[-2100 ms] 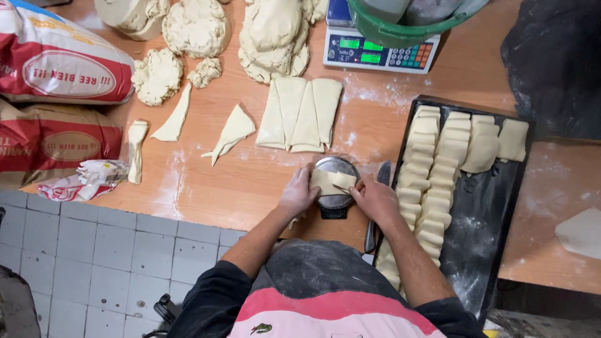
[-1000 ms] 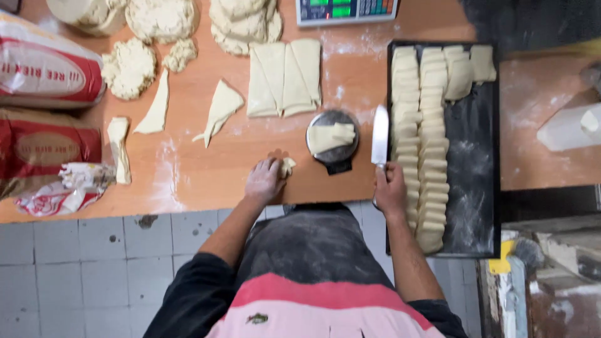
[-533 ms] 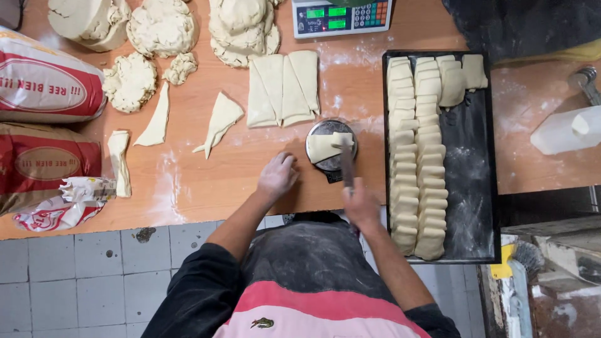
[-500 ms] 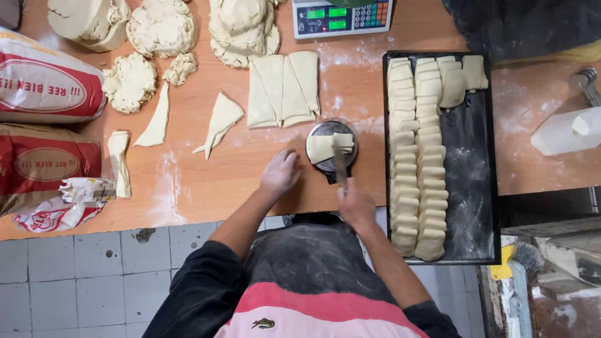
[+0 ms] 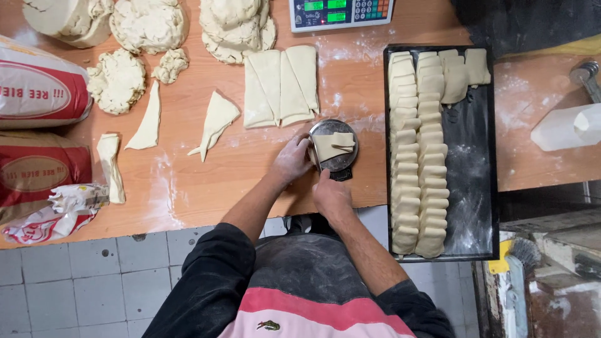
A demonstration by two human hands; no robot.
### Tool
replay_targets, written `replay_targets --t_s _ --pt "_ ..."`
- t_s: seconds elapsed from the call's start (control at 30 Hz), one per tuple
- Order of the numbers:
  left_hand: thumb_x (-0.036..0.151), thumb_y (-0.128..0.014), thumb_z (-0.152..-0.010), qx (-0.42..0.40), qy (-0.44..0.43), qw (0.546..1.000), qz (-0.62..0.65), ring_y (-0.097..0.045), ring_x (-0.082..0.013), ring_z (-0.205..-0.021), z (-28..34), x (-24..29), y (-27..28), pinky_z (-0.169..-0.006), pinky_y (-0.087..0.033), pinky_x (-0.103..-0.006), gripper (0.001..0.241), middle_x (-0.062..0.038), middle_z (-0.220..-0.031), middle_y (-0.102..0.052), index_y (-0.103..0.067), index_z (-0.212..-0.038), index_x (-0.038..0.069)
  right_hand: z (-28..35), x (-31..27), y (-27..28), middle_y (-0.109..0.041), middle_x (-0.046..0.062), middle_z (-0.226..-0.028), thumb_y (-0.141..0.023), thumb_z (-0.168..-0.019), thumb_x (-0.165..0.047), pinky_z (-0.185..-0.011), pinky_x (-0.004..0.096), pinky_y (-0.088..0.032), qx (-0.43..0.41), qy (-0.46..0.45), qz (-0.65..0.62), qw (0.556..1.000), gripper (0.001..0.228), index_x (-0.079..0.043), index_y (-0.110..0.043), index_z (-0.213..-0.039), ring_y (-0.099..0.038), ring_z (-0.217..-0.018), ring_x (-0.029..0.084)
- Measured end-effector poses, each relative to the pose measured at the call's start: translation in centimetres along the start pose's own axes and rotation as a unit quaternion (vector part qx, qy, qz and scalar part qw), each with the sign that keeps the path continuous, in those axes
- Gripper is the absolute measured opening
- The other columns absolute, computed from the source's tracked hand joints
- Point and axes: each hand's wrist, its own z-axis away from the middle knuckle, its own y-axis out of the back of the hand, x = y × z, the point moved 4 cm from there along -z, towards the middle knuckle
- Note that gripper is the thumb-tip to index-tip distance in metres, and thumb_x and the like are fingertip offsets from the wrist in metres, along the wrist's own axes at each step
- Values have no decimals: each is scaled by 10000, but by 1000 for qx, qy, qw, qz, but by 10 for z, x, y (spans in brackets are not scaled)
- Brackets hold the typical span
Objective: Shaping and weighing dough pieces for pastries on a bakery counter.
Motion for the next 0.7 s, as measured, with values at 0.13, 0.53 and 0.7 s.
replay_targets --t_s 0.13,0.53,0.7 --pt "142 -778 -764 2 7 1000 9 -571 -401 -1224 5 -6 -10 -1030 -491 -447 453 -197 -1307 -588 -618 -1167 9 -6 -1 -14 -737 267 -874 -526 -962 -242 -780 567 -558 -8 8 29 1000 395 57 -460 -1212 -735 -843 440" --pt "134 -695 -801 9 27 997 -72 -623 -366 -1037 10 8 -8 -897 -539 -460 268 -166 -1045 -643 -618 -1047 60 -14 20 -49 -729 239 -738 -512 -967 -271 -662 591 -556 46 20 29 998 532 104 -409 -1330 -730 -704 434" --pt "173 -687 -790 78 134 985 81 -635 -347 -993 32 -11 -4 -892 -525 -454 405 -164 -1006 -647 -633 -1168 38 -3 47 -39 -741 231 -933 -498 -1023 -320 -743 608 -526 118 14 -73 990 381 -86 -485 -1324 -700 -827 469"
